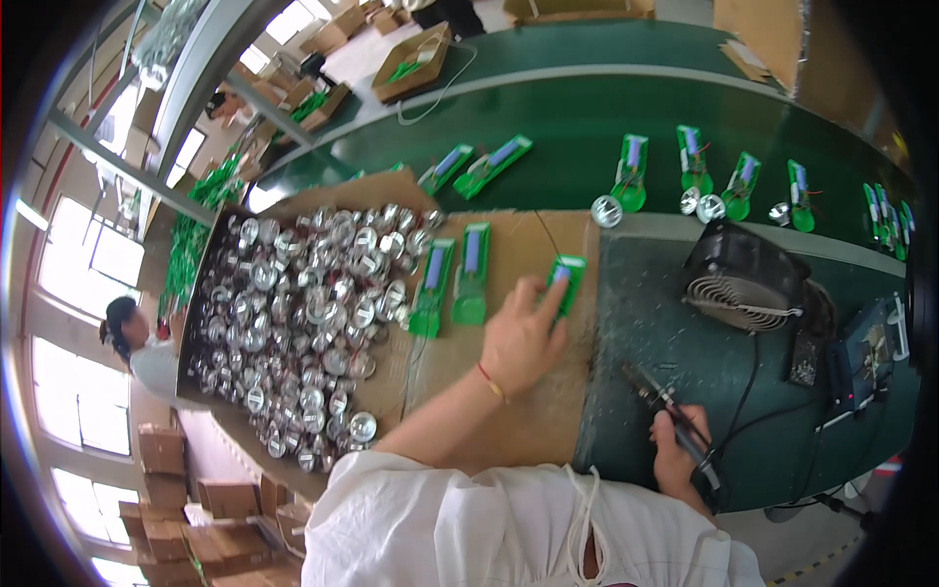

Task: Soldering wires onto LED light components at an assembly station.

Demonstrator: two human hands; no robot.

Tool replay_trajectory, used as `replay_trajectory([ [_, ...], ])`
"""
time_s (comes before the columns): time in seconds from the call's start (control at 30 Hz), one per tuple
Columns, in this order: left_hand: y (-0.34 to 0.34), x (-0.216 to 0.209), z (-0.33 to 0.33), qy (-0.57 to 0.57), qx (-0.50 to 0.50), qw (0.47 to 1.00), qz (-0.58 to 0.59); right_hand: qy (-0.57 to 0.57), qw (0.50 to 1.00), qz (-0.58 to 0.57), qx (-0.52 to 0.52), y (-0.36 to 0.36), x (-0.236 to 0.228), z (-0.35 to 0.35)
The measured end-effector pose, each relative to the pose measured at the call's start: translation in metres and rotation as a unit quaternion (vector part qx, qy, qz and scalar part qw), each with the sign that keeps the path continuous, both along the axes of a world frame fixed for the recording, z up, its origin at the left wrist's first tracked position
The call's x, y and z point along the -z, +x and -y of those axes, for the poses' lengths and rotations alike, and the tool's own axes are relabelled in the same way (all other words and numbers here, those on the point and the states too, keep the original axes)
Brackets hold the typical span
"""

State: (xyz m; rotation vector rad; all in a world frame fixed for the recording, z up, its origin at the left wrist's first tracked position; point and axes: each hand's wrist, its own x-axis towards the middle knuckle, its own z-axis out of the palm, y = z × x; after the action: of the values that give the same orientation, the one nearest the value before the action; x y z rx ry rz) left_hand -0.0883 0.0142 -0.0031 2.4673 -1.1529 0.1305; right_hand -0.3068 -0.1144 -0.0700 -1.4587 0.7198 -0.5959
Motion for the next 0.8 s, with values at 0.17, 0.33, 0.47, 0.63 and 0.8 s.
replay_trajectory([
  [0.17, -0.055, 0.001, -0.056, -0.114, -0.089, 0.987, -0.076, -0.027, 0.999, 0.033, 0.008, 0.003, 0.002, 0.001],
  [0.33, 0.047, 0.002, -0.150, -0.074, -0.351, 0.918, 0.169, -0.030, 0.998, 0.047, 0.011, 0.004, 0.007, 0.001],
  [0.47, 0.077, 0.015, -0.173, 0.008, -0.326, 0.924, 0.200, -0.025, 0.998, 0.061, 0.016, 0.005, 0.006, -0.003],
  [0.63, 0.063, 0.045, -0.173, 0.085, -0.355, 0.921, 0.138, -0.034, 0.997, 0.069, 0.015, 0.004, 0.008, -0.005],
  [0.8, -0.013, 0.045, -0.176, 0.041, -0.253, 0.948, 0.187, -0.041, 0.997, 0.068, 0.021, 0.005, 0.010, -0.002],
])
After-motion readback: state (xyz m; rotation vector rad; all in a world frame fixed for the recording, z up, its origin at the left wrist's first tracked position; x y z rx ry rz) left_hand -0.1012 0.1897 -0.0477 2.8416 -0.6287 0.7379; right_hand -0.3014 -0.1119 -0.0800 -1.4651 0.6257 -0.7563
